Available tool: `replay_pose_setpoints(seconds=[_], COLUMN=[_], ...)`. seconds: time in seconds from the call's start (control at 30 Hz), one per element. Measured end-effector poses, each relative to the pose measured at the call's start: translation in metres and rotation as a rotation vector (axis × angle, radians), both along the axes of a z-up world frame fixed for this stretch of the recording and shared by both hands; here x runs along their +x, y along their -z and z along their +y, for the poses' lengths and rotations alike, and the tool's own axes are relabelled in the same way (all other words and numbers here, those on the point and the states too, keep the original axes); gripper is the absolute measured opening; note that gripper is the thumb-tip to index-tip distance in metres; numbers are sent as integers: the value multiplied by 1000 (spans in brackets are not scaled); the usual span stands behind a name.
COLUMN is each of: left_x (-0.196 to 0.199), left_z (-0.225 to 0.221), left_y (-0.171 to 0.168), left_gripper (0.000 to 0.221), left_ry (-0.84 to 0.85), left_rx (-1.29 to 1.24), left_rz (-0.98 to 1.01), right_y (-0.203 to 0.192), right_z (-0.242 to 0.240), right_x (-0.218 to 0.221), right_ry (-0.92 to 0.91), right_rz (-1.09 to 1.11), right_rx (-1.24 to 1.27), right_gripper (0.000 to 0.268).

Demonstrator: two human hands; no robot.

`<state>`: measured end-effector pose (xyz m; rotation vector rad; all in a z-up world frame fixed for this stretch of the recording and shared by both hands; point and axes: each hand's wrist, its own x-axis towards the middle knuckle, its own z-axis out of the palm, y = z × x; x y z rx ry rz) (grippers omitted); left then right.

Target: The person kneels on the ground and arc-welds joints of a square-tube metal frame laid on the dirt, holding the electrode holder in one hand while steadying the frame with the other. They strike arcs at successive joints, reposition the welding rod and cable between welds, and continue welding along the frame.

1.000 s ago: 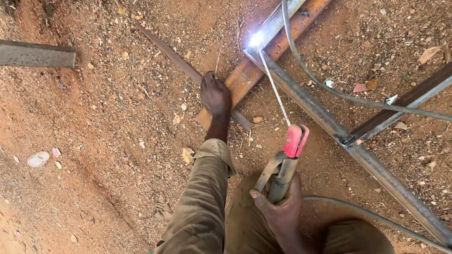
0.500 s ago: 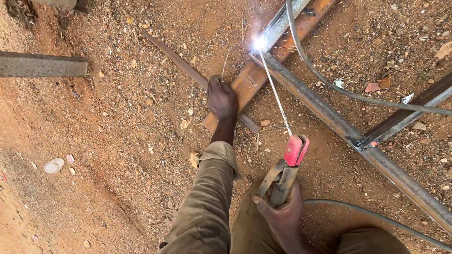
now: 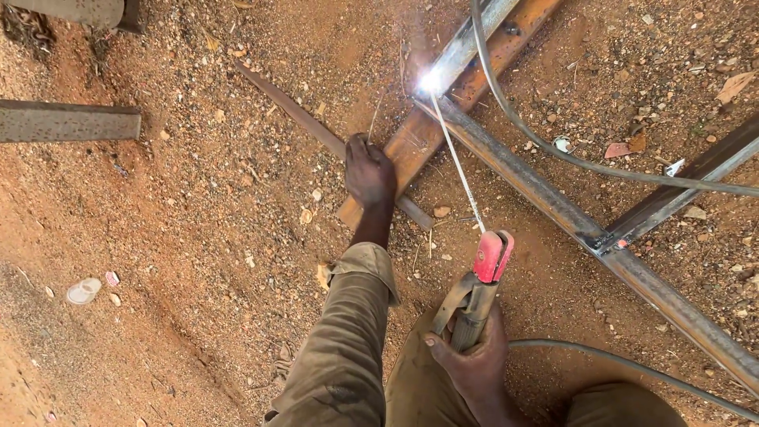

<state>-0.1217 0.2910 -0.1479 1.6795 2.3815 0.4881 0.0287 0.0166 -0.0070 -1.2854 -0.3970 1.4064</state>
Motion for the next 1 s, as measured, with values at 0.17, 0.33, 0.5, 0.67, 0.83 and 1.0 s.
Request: replay_pose_setpoints(seconds=[0.17,0.33,0.5,0.67,0.83,1.0], left_x=[10,17,11,6,7,4], left_z=[0,-1,-1,-2,1,3], left_y=[0,-7,-8,1,9,3], left_gripper=[25,16,15,14,15,18], left_ry=[-16,-5,18,67,42,-15], left_rx=[91,64,138,152,87,51], left_rz=[53,-30,12,15,26,81], right_y=[-3,-16,-19,-15,-14,-13], right_z=[-4,9,12,9,11,13], right_x=[1,8,10,9,13,12], right_ry=[7,8,-44,-48,-38,-37], right_rz=[88,207,194,161,152,247], right_rx=[-123,-77,-78,-34,9,-5], right_gripper=[74,84,86,83,83,87])
